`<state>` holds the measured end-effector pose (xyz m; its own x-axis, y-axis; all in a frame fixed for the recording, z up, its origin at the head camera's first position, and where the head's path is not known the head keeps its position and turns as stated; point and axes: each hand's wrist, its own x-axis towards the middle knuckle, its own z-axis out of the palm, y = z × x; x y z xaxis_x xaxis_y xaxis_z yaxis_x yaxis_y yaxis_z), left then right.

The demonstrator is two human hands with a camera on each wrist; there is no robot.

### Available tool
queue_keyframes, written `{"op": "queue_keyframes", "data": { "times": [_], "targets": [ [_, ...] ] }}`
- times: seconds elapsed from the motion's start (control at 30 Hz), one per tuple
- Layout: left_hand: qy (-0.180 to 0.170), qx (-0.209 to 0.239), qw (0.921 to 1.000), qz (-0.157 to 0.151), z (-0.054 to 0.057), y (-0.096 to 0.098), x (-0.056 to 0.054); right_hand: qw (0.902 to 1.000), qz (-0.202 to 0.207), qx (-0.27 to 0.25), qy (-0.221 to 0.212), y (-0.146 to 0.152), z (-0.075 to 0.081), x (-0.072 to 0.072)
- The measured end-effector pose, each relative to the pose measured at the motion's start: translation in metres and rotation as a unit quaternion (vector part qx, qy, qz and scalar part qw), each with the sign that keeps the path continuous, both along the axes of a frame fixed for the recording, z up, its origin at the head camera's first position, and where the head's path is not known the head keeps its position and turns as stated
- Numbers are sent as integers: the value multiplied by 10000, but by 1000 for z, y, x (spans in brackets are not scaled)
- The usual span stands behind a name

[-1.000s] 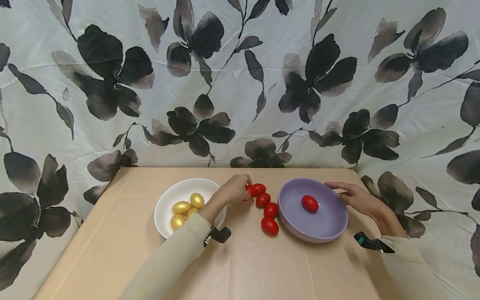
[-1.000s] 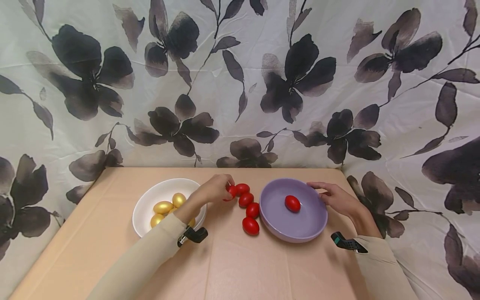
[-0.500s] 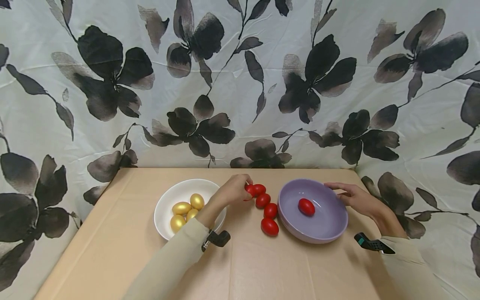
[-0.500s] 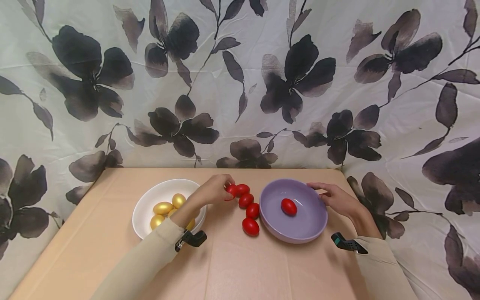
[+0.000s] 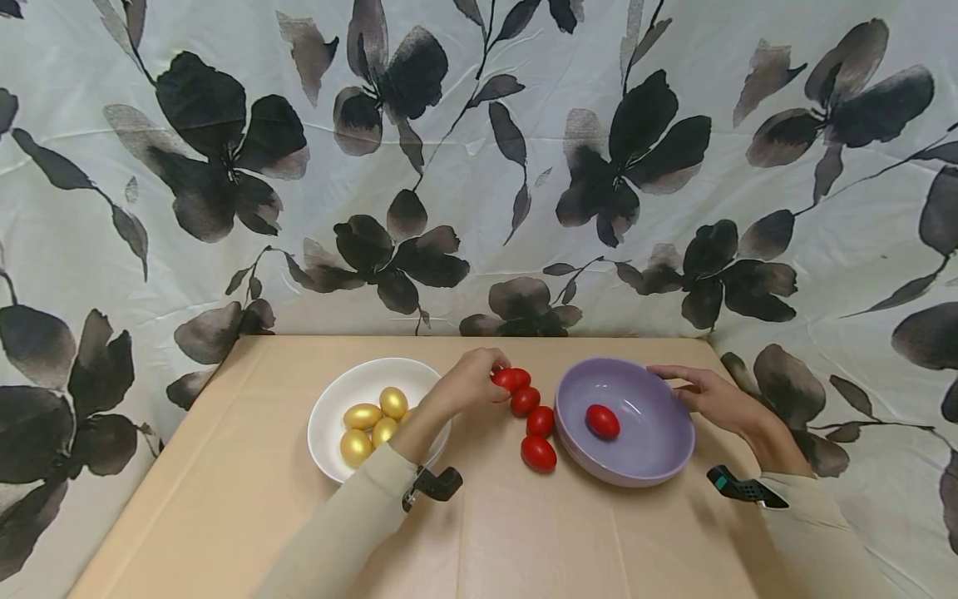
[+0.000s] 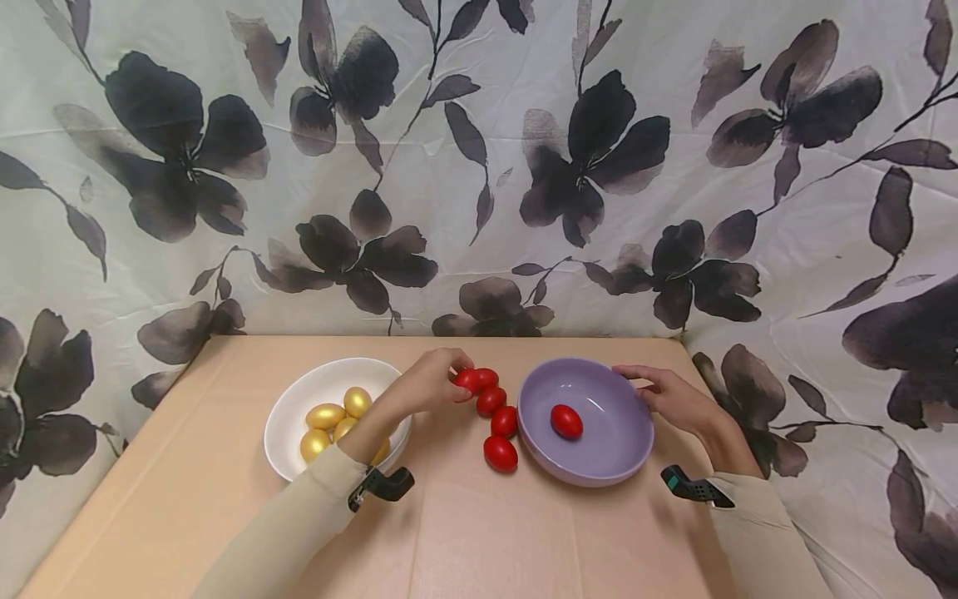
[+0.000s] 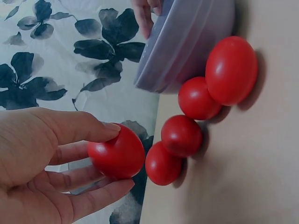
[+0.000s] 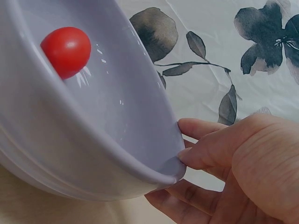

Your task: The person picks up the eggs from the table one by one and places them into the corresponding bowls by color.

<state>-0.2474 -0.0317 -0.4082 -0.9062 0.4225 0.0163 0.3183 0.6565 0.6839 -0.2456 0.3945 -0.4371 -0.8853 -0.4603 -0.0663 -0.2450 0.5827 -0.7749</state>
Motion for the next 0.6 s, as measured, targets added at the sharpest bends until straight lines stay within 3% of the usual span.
{"op": "queue_keyframes", "data": {
  "times": [0.6],
  "targets": [
    [176,322,9990,-264,4,14,11,10000,-7,-40,-46,1,-1,0]
  ]
}}
